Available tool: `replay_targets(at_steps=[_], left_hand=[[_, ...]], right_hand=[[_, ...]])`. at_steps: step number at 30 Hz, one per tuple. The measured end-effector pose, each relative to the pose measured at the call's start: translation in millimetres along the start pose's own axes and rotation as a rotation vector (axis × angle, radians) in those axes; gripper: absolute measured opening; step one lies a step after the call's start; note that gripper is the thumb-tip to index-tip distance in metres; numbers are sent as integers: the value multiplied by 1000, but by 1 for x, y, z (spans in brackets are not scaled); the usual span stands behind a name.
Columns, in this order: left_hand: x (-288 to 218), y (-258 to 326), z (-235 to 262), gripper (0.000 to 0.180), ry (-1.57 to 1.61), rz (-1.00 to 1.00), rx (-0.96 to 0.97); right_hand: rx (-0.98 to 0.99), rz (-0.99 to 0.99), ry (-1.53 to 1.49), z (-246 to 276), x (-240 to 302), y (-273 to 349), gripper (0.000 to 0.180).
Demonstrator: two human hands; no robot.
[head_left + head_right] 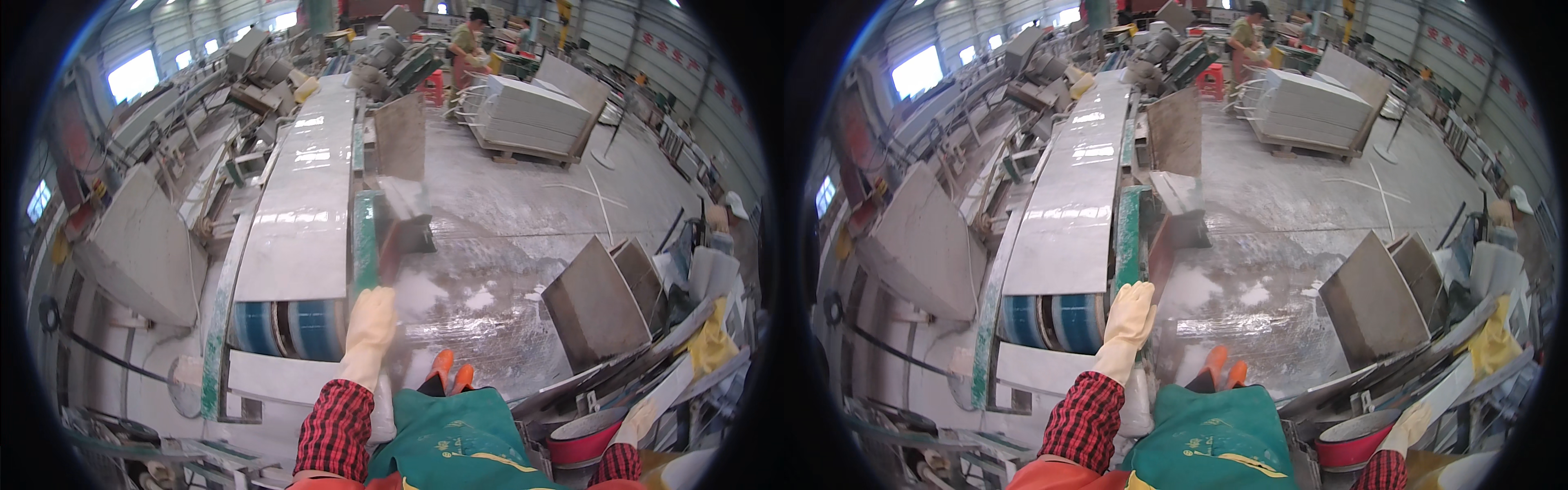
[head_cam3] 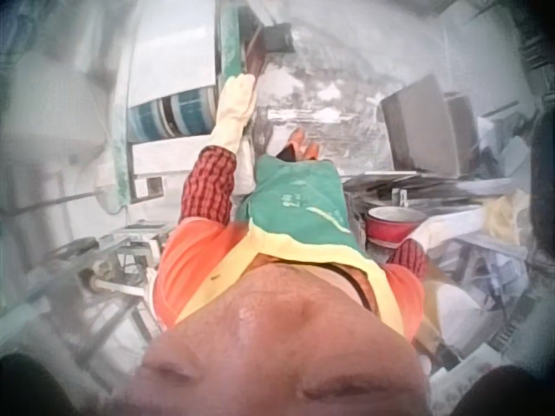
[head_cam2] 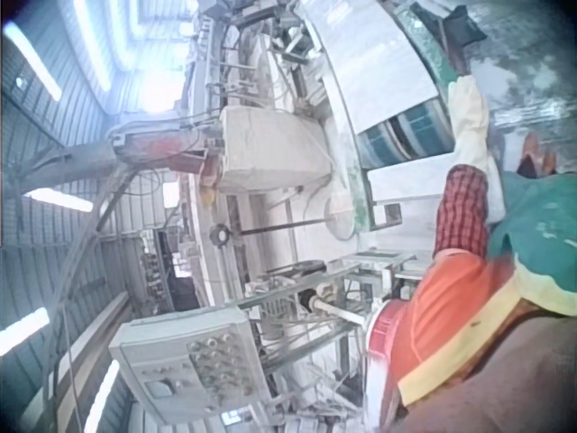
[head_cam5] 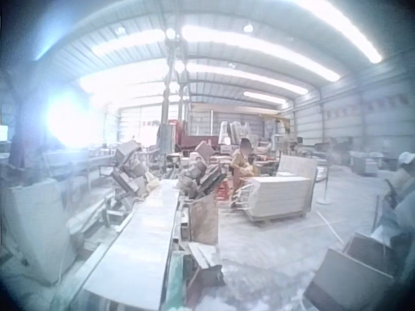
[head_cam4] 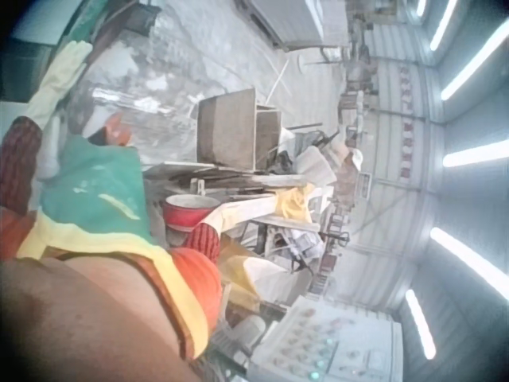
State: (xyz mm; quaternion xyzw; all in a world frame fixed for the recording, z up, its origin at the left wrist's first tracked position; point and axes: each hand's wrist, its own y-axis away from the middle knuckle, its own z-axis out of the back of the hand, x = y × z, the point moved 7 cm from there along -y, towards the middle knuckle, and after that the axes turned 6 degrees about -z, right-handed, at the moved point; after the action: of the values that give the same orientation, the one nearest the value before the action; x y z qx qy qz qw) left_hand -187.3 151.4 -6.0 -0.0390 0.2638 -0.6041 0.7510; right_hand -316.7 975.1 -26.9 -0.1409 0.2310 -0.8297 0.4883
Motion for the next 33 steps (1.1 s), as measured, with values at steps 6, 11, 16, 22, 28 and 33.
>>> replay_targets(at_steps=[6, 11, 16, 22, 28, 33], left_hand=[[6, 1, 1, 15, 33, 14, -92], [4, 4, 12, 7, 81, -13, -210], [4, 6, 18, 5, 114, -3, -198], [6, 7, 19, 6, 154, -9, -211], [4, 9, 27, 7, 149, -1, -228], [4, 7, 21, 7, 138, -6, -202]], right_hand=[[-82, 139, 7, -26, -19, 1, 46], [26, 210, -120, 11, 11, 10, 50], [61, 214, -191, 13, 14, 14, 44], [281, 86, -310, 9, 13, 20, 50], [619, -269, -690, -10, 0, 26, 56], [743, -641, -1097, -14, -15, 27, 62]])
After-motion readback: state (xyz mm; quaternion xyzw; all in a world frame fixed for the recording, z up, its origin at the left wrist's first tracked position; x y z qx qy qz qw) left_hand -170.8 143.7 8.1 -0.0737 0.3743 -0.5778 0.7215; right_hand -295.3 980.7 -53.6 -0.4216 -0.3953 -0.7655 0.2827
